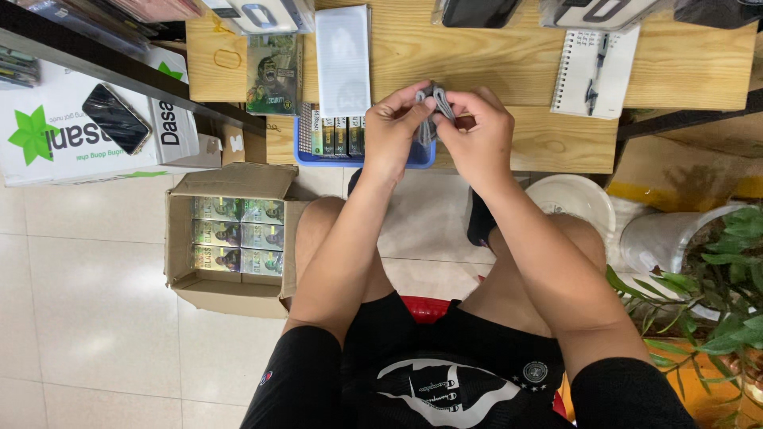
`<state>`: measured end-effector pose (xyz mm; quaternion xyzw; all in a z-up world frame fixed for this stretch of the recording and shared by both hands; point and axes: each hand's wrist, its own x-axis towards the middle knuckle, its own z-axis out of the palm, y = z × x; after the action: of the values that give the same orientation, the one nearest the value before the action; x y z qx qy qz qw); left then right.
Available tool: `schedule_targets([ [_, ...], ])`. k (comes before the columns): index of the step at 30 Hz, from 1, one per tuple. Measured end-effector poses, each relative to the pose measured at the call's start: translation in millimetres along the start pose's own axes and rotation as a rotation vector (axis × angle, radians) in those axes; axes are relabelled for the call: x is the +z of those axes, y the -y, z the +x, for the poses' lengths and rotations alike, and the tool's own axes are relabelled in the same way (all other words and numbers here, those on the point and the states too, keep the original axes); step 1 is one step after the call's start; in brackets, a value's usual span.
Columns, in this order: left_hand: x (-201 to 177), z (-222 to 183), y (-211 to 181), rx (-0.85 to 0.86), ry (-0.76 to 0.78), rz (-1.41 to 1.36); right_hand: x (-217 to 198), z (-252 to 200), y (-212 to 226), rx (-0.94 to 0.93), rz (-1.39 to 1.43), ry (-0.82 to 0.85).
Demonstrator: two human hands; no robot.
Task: The person sits on a low stool and cleans a packaged phone screen protector using a gray cloth and a white wipe. They repeatedly wipe the front and back of the packaging, then place it back into a blue tray.
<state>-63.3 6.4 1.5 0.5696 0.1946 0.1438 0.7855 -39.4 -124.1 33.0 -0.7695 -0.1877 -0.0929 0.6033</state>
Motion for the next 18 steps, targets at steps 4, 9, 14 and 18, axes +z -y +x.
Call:
schedule_targets([
  [4, 0.8, -4.1, -1.6, 0.043, 0.014, -0.007, 4.0, -0.1, -2.9, -0.033, -0.042, -0.043],
  [9, -1.3, -12.8, -28.7, 0.060, 0.095, 0.035, -1.4, -1.6, 20.5, -0.078, -0.076, 0.102],
  [14, -17.9, -1.5, -40.5, 0.062, 0.235, -0.010, -27.0, 9.1, 20.6, -0.068, 0.046, 0.303],
  [18, -27.2, 1.2, -60.8, 0.069, 0.395, 0.078, -48.6, 31.3, 22.3, -0.053, 0.024, 0.353],
])
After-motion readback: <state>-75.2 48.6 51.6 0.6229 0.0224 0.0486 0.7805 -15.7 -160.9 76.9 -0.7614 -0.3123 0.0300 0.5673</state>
